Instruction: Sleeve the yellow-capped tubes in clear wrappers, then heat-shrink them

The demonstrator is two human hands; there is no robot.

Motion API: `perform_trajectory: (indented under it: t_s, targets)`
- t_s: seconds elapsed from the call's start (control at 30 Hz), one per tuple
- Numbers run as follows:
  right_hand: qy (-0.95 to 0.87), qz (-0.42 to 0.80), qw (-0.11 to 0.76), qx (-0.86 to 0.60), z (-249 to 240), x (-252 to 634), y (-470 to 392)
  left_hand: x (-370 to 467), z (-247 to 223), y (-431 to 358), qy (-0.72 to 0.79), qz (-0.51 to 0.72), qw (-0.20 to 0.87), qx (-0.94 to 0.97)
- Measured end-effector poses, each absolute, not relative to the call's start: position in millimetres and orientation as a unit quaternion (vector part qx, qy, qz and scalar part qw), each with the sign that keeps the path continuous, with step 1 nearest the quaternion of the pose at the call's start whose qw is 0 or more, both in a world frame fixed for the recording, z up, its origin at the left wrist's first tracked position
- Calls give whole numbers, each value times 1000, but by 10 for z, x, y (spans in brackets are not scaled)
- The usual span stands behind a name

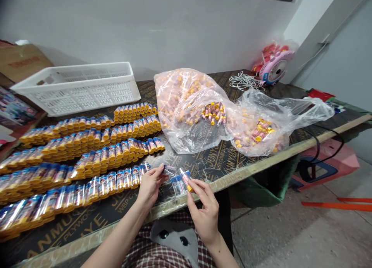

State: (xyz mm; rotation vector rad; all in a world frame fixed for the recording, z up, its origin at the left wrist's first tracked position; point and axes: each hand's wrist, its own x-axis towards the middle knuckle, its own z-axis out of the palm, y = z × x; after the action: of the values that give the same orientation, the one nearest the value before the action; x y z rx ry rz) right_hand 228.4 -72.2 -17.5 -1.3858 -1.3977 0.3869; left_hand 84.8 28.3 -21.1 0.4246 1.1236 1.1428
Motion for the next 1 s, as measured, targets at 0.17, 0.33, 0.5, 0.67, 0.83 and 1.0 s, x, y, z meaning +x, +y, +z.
perform_trajectory:
  t_s: [0.17,0.33,0.5,0.67,0.83,1.0]
  targets:
    - [-589,224,531,-566,-205,2248,-721,840,-226,259,505,501,660,241]
    - [-588,282,518,-554,-236,2265,-684,877,-129,199,444,448,713,306]
    - [-627,234,497,-553,-253,2316,-615,883,-18,134,390,391,776,304]
    - [-655,231,482,-534,-195,2369,-561,865,22,34,373,285,797,380]
    - [-670,343,470,-462,-180,2398,-564,884,30,-42,355,250,815,384]
    - [-639,375,512,-435,-215,2383,-581,895,24,-60,352,243,816,390]
